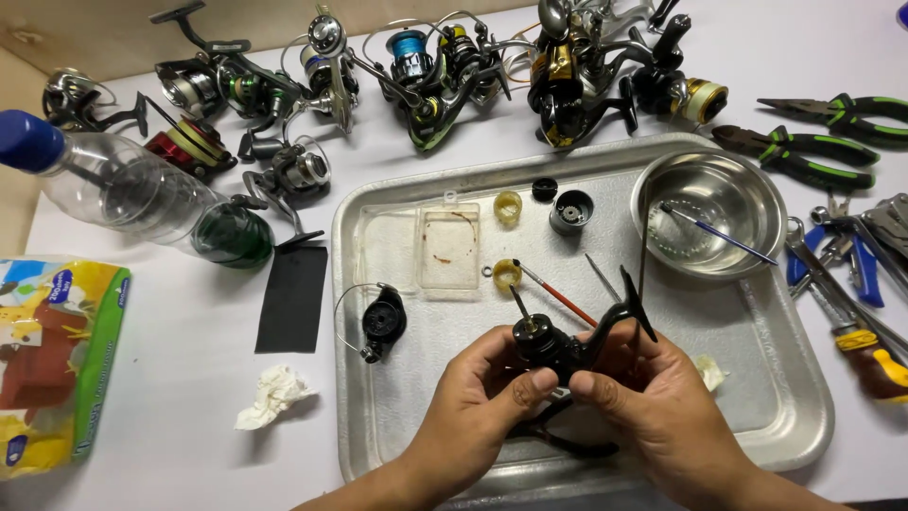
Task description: Disassembling and cleaning the internal components of a fishing reel using tools and solvent
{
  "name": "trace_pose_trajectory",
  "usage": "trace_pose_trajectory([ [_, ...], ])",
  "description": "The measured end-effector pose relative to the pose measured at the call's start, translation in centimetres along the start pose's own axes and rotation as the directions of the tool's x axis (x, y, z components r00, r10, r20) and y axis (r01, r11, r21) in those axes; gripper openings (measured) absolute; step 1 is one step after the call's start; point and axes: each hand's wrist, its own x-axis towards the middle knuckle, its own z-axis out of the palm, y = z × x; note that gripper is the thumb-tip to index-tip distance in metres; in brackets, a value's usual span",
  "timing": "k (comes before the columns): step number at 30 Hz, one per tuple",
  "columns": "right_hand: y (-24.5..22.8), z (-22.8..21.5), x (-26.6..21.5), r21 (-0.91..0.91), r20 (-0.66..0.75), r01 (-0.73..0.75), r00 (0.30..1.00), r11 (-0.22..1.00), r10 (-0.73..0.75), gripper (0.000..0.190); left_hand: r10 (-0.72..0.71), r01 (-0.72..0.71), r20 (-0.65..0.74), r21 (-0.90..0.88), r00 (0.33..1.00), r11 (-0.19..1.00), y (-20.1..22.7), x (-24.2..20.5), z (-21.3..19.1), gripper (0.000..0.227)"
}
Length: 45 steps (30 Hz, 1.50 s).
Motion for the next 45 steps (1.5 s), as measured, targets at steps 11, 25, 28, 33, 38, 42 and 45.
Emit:
trace_pose_trajectory([
  [11,-4.1,-3.7,-1.0,-0.459,-0.189,-0.047,0.981,0.887,-0.046,0.040,0.098,-0.102,0.054,0.094,0.994,0.990,-0.5,0.0,-1.0,0.038],
  [25,-4.8,-14.9,0.4,-0.866,0.499,0.363,0.674,-0.344,-0.544,0.034,0.105,-0.113,0.048,0.206,0.993,0.972,-0.2,0.4,-1.2,0.039],
  [28,-4.1,-14.9,0.8,-0.848,0.529,0.391,0.652,-0.356,-0.543,0.029,0.083,-0.088,0.032,0.240,0.996,0.967,-0.8,0.4,-1.4,0.036],
  [33,-2.5,-16.0,1.7,-0.861,0.480,0.279,0.725,-0.427,-0.494,0.034,0.044,-0.053,0.037,0.276,0.998,0.960,-0.8,0.2,-1.4,0.034],
  [38,-2.4,-14.0,1.3,-0.908,0.416,0.312,0.748,-0.278,-0.518,0.029,0.038,-0.050,0.043,0.317,0.998,0.947,-1.3,0.2,-1.5,0.033],
  [42,-2.9,-12.5,1.1,-0.903,0.424,0.301,0.742,-0.307,-0.519,0.029,0.001,-0.008,0.034,0.205,0.999,0.979,-1.6,0.2,-1.6,0.032],
  [45,-3.6,-11.5,0.6,-0.900,0.432,0.306,0.721,-0.310,-0.542,0.020,-0.031,0.030,0.010,0.108,0.999,0.994,-1.7,0.3,-1.7,0.029],
])
